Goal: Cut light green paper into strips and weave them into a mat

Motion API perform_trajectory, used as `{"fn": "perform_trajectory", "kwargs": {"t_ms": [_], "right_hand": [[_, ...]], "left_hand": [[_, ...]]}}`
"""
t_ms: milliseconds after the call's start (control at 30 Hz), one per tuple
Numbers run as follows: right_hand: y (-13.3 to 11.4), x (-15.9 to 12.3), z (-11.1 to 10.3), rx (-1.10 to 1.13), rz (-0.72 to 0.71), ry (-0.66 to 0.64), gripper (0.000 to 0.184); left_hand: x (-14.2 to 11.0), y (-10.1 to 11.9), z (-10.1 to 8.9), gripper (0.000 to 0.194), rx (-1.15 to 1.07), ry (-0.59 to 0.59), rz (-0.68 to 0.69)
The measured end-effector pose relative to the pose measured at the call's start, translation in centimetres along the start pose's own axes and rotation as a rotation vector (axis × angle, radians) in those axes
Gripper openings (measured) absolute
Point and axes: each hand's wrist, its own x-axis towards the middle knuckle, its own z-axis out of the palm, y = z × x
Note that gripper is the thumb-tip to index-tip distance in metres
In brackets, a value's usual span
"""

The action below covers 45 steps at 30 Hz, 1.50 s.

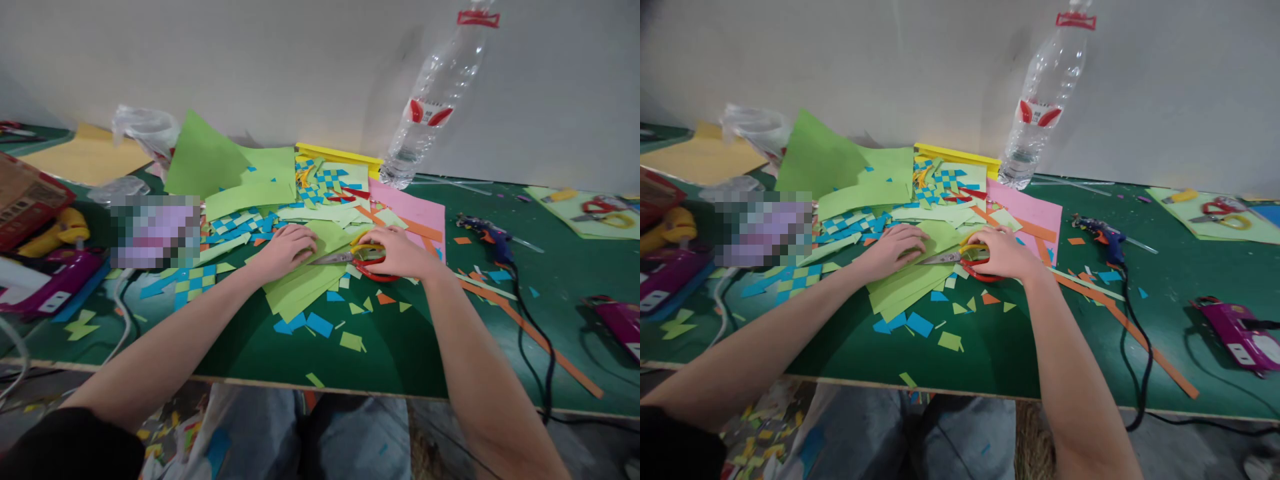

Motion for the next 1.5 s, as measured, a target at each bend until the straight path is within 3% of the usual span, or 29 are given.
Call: {"fn": "perform_trajectory", "kwargs": {"t_ms": [367, 667, 1500], "right_hand": [[1.1, -0.4, -0.4, -0.023, 0.052, -0.002, 0.041], [0.1, 0.0, -0.3, -0.006, -0.013, -0.021, 0.036], [0.3, 0.3, 0.5, -0.004, -0.075, 0.012, 0.037]], "left_hand": [[-0.4, -1.1, -0.4, 0.032, -0.018, -0.050, 0.071], [-0.2, -0.7, -0.3, 0.037, -0.015, -0.083, 0.047], [-0.1, -0.3, -0.2, 0.040, 0.055, -0.138, -0.049]]}}
